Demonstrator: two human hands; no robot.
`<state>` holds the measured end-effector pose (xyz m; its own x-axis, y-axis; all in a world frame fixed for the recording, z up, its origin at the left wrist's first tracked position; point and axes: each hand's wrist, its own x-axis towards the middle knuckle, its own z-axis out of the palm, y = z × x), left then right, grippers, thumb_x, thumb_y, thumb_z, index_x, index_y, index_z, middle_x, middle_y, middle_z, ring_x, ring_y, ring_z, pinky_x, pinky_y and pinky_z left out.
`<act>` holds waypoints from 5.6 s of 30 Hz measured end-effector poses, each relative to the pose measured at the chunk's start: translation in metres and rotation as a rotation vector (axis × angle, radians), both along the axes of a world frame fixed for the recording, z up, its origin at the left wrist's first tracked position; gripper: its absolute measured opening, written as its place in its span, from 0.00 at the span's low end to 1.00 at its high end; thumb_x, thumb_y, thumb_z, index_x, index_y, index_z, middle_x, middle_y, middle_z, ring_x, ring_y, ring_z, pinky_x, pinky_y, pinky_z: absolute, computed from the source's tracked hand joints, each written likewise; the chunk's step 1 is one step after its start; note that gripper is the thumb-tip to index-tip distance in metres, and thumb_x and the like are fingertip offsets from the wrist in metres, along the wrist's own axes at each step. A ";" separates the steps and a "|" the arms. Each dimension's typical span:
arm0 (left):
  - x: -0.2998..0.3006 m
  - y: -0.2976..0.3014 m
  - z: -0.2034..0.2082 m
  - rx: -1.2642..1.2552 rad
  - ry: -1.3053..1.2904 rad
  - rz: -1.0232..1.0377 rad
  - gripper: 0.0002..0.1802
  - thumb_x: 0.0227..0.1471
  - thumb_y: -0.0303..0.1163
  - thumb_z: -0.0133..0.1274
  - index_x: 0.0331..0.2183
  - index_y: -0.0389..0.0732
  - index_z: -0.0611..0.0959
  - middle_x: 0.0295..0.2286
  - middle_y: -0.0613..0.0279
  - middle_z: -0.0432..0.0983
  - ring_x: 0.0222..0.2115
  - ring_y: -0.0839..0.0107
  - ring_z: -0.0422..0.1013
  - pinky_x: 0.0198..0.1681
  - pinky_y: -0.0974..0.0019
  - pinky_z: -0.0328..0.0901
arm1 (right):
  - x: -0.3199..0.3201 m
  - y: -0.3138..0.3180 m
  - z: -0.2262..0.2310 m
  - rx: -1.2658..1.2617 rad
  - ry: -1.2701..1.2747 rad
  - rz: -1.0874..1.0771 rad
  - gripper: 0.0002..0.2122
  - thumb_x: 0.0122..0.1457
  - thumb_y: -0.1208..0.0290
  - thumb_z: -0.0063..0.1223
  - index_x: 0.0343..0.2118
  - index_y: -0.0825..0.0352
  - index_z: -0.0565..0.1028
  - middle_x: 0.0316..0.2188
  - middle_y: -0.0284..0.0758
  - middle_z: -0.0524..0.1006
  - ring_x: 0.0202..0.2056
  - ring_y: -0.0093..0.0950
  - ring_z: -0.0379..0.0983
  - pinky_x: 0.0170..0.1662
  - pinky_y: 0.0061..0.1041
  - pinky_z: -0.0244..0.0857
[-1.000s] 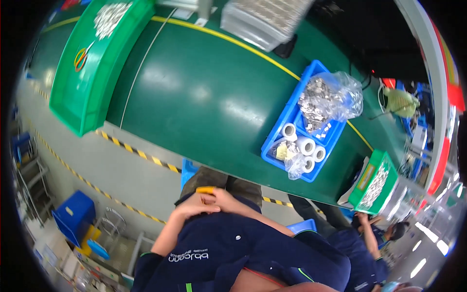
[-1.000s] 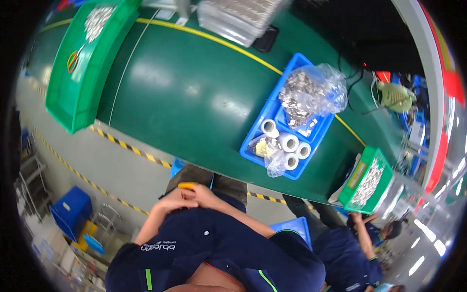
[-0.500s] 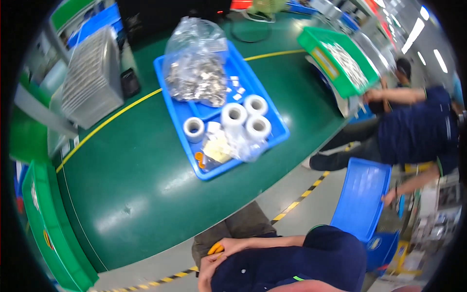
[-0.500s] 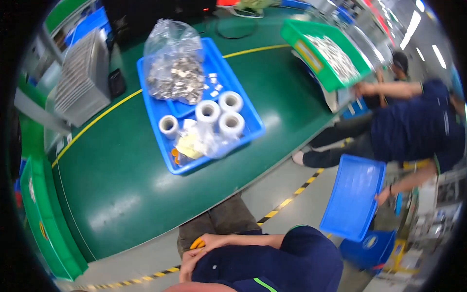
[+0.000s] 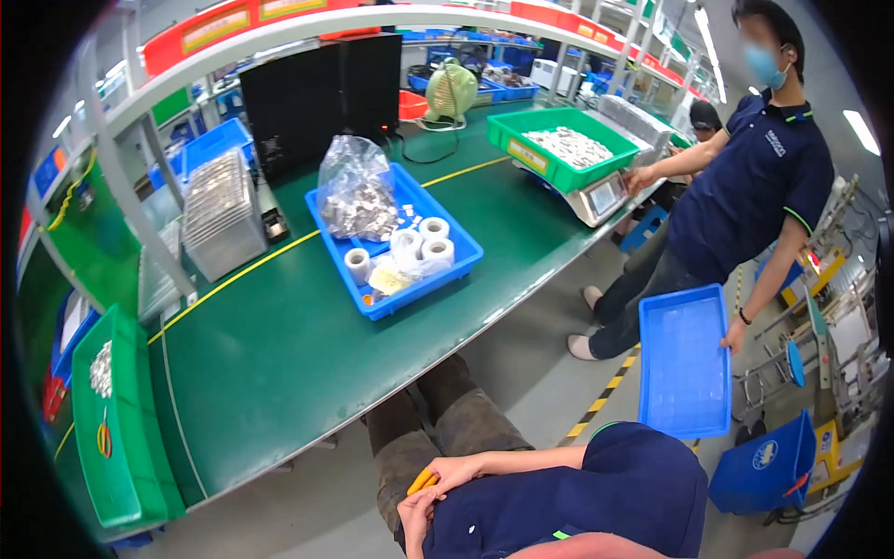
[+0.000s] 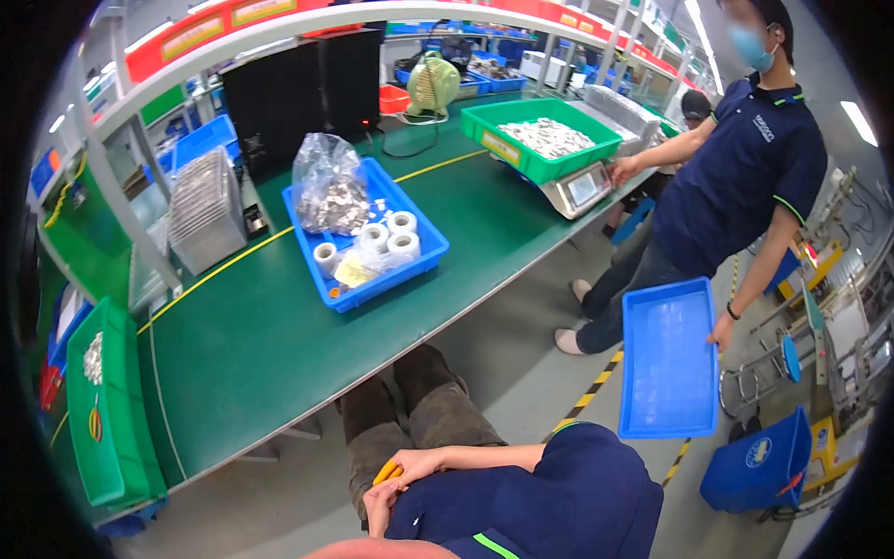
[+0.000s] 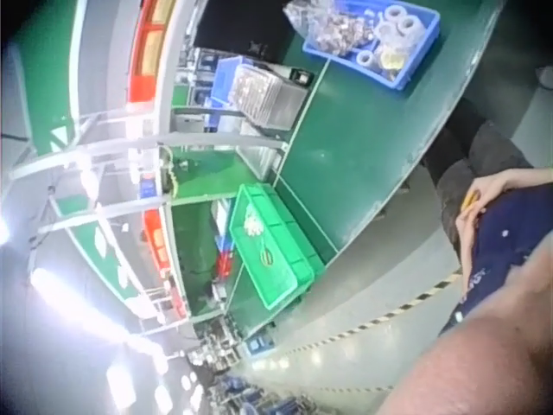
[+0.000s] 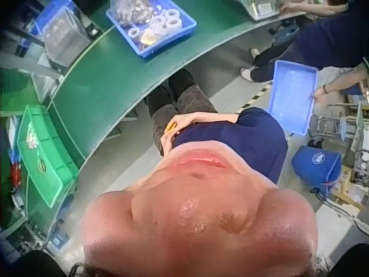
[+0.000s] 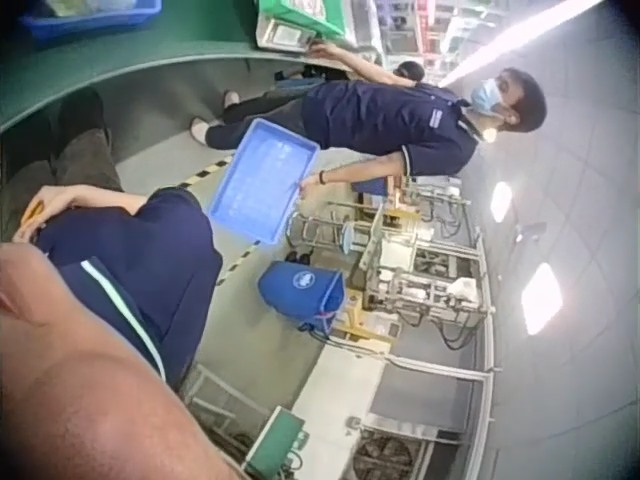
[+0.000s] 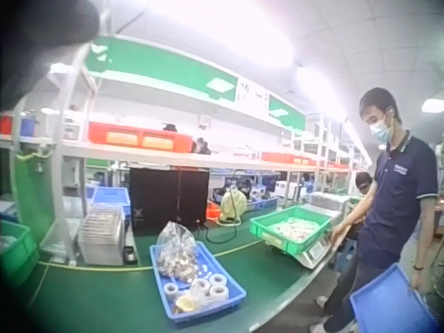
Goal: The person sorts electronic components into plastic trays and blue bins by hand at an assembly line station.
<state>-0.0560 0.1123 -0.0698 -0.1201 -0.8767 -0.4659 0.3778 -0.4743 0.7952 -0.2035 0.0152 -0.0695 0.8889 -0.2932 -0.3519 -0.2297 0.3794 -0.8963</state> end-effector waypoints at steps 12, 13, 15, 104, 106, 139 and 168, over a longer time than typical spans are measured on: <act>-0.032 0.003 0.025 -0.202 -0.149 0.032 0.13 0.47 0.34 0.53 0.35 0.37 0.73 0.20 0.69 0.69 0.18 0.84 0.63 0.21 0.79 0.57 | -0.013 0.011 0.019 -0.282 0.153 -0.141 0.13 0.49 0.73 0.53 0.39 0.70 0.71 0.25 0.28 0.73 0.21 0.13 0.64 0.22 0.16 0.59; -0.039 0.005 0.009 -0.267 -0.066 0.100 0.12 0.47 0.33 0.53 0.33 0.36 0.75 0.21 0.66 0.71 0.23 0.81 0.66 0.28 0.77 0.61 | -0.008 0.016 0.021 -0.238 0.165 -0.190 0.13 0.49 0.75 0.52 0.39 0.71 0.71 0.25 0.29 0.74 0.20 0.14 0.65 0.23 0.16 0.61; -0.031 0.004 0.006 -0.226 -0.157 0.032 0.10 0.49 0.34 0.50 0.30 0.38 0.78 0.19 0.71 0.69 0.22 0.84 0.63 0.27 0.79 0.58 | -0.008 0.016 0.016 -0.171 0.104 -0.277 0.12 0.50 0.79 0.47 0.38 0.73 0.72 0.24 0.32 0.75 0.19 0.17 0.68 0.23 0.16 0.63; 0.075 0.048 0.041 -0.401 -0.418 0.317 0.12 0.39 0.29 0.59 0.31 0.36 0.81 0.25 0.62 0.76 0.25 0.79 0.69 0.30 0.77 0.64 | 0.088 0.006 0.070 -0.349 -0.027 0.808 0.16 0.55 0.65 0.48 0.44 0.65 0.63 0.21 0.30 0.70 0.14 0.14 0.62 0.17 0.13 0.55; 0.087 0.044 0.056 -0.508 -0.527 0.300 0.12 0.38 0.28 0.59 0.30 0.36 0.81 0.23 0.63 0.76 0.23 0.80 0.69 0.28 0.77 0.63 | 0.087 0.003 0.088 -0.302 -0.055 0.741 0.18 0.56 0.63 0.46 0.47 0.64 0.62 0.20 0.30 0.70 0.15 0.14 0.62 0.18 0.13 0.55; 0.034 0.059 -0.043 0.109 0.714 0.533 0.15 0.53 0.40 0.36 0.30 0.39 0.71 0.22 0.64 0.69 0.19 0.77 0.66 0.17 0.79 0.61 | 0.087 0.017 0.027 -0.151 0.032 0.239 0.11 0.55 0.66 0.45 0.37 0.65 0.72 0.20 0.30 0.72 0.16 0.14 0.64 0.18 0.11 0.56; 0.046 0.065 -0.038 -0.147 0.921 0.779 0.15 0.52 0.43 0.42 0.32 0.40 0.74 0.29 0.60 0.72 0.31 0.68 0.69 0.36 0.67 0.66 | 0.087 0.075 0.049 -0.837 -0.181 0.044 0.11 0.49 0.72 0.53 0.37 0.66 0.73 0.32 0.35 0.74 0.29 0.26 0.71 0.32 0.23 0.64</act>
<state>-0.0103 0.1775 -0.1077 0.2289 -0.8989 -0.3736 0.9733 0.2038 0.1060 -0.1164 0.0903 -0.0207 0.9270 -0.3575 0.1135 -0.0553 -0.4296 -0.9013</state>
